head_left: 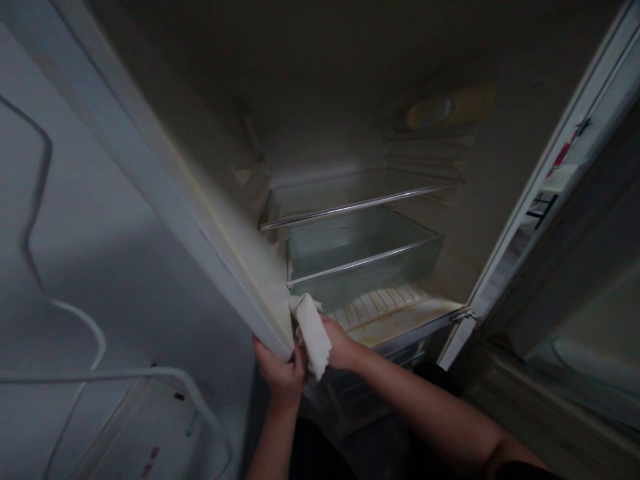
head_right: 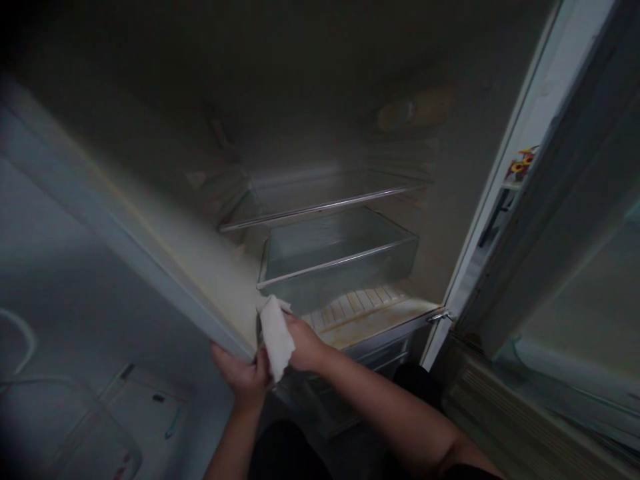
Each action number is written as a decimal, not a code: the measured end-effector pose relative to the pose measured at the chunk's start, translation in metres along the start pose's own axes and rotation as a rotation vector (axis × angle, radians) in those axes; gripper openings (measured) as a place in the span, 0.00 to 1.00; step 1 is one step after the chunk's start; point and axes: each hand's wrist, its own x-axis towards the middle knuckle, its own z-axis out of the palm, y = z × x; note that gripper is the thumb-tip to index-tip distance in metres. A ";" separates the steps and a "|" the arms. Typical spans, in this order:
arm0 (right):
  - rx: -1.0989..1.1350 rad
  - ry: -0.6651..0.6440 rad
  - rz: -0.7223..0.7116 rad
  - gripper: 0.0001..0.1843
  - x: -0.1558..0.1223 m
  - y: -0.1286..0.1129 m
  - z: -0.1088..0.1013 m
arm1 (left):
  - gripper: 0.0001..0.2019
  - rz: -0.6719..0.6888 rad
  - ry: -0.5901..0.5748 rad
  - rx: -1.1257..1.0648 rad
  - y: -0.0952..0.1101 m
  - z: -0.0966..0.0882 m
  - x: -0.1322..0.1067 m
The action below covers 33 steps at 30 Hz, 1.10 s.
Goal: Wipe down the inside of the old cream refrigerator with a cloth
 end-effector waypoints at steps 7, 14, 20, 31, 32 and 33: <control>-0.467 -0.302 0.269 0.28 -0.051 -0.014 -0.014 | 0.42 0.065 0.001 -0.061 0.016 -0.002 0.005; -0.872 -0.103 0.898 0.30 -0.111 0.006 -0.130 | 0.44 0.040 -0.009 -0.096 0.018 -0.002 0.010; -1.041 0.020 1.044 0.28 -0.167 0.030 -0.204 | 0.43 0.090 0.017 -0.143 0.023 0.000 0.014; -0.760 -0.106 0.794 0.47 -0.135 0.023 -0.130 | 0.42 0.096 -0.014 -0.164 0.017 -0.002 0.017; -0.754 -0.095 0.793 0.48 -0.136 0.023 -0.129 | 0.43 0.087 -0.021 -0.160 0.015 -0.002 0.017; -0.761 -0.076 0.805 0.48 -0.139 0.023 -0.132 | 0.44 0.079 -0.025 -0.155 0.015 -0.003 0.018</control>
